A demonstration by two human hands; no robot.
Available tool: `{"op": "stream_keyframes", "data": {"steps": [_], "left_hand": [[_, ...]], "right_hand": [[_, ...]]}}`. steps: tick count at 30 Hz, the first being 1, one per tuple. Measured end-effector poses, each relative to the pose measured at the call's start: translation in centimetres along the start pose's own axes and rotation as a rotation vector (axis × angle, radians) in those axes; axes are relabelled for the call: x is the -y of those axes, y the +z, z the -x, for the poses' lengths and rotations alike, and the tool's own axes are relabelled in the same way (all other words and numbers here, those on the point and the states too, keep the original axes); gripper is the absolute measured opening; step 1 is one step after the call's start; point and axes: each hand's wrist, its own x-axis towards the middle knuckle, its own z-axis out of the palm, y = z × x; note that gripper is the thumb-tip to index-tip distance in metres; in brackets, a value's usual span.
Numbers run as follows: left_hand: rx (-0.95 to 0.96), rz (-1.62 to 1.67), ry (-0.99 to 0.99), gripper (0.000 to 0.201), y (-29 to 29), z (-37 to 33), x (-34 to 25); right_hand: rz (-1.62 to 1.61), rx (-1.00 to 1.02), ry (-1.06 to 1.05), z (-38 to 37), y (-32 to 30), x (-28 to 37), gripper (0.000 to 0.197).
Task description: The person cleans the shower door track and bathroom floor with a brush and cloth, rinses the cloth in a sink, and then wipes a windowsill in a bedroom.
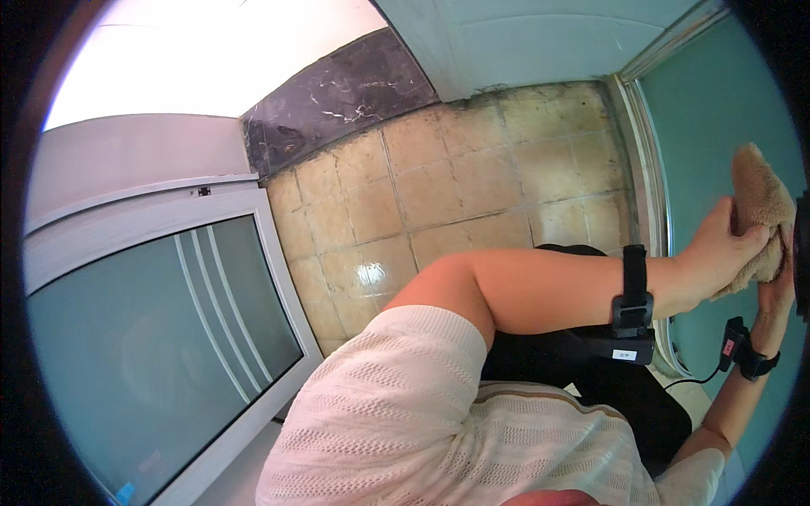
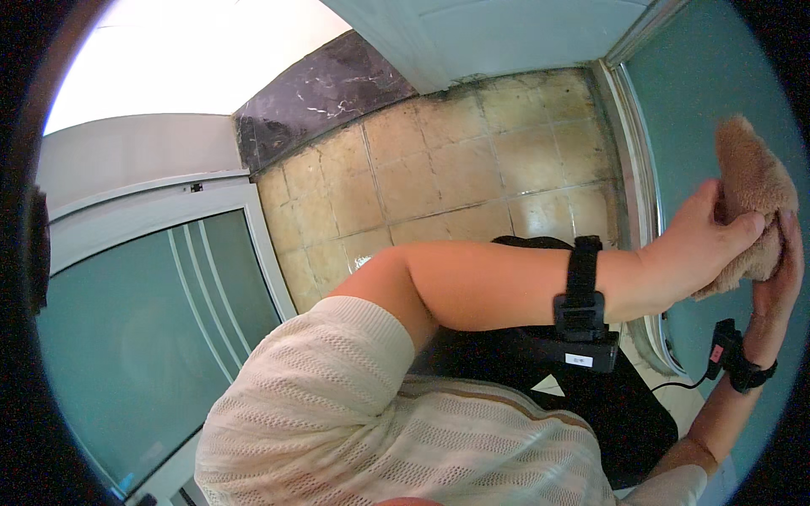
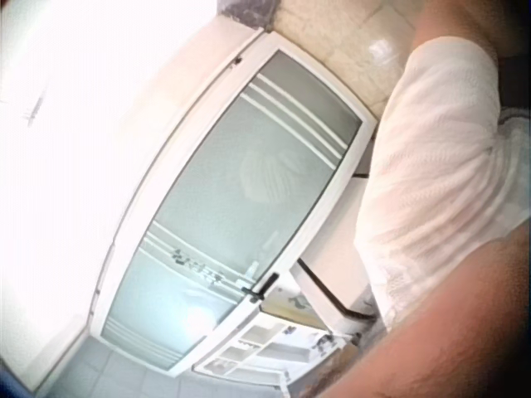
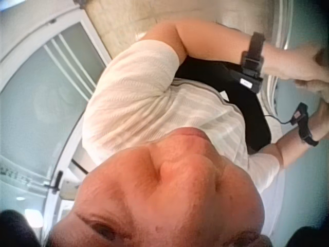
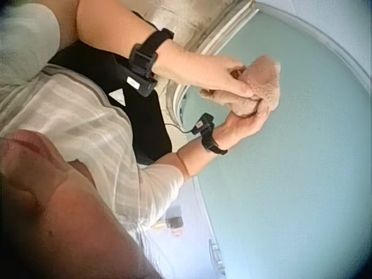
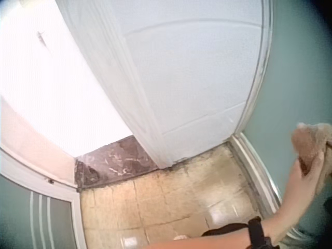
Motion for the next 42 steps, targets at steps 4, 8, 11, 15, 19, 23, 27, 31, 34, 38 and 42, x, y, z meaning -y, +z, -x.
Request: {"op": "stream_keyframes", "data": {"steps": [4, 8, 11, 15, 19, 23, 27, 31, 34, 38, 42], "left_hand": [[0.006, 0.209, -0.042, 0.037, -0.2, 0.1, -1.1], [-0.118, 0.127, 0.092, 0.035, -1.1, -1.2, 0.0], [-0.280, 0.067, 0.134, 0.033, -4.0, -2.5, -1.5], [-0.399, 0.159, 0.145, 0.031, -6.8, -3.9, -3.7], [-0.401, 0.300, 0.193, 0.031, -9.3, -4.2, -5.6], [-0.407, 0.294, 0.141, 0.029, -11.2, -2.4, -7.9], [-0.437, -0.079, 0.048, 0.037, -13.2, -1.7, -9.6], [-0.552, 0.055, -0.090, 0.033, -13.2, -0.7, -11.3], [-0.373, 0.080, 0.003, 0.023, -16.1, 1.2, -11.7], [-0.526, 0.047, -0.046, 0.025, -18.0, 5.1, -15.3], [-0.597, 0.138, -0.113, 0.030, -14.0, 9.1, -16.8]], "right_hand": [[0.235, 0.038, 0.055, 1.6, 3.7, 2.5, 0.046], [0.446, 0.181, 0.140, -0.3, 9.1, 3.5, 0.048], [0.560, 0.572, 0.197, -3.9, 14.8, 3.2, 0.054], [0.727, 0.315, 0.134, -6.5, 15.6, 0.1, 0.054], [0.557, 0.394, 0.116, -9.7, 16.7, -1.5, 0.049], [0.312, 0.459, 0.193, -15.5, 16.2, -3.9, 0.042], [-0.017, 0.556, 0.329, -19.3, 17.0, -5.9, 0.039], [0.316, 0.851, 0.092, -16.8, 21.1, -7.0, 0.038], [0.225, 0.904, 0.242, -12.7, 26.3, -7.9, 0.039], [0.262, 1.066, -0.064, -11.2, 28.9, -9.4, 0.051], [0.354, 1.217, -0.263, -7.0, 29.3, -9.3, 0.059]]}}
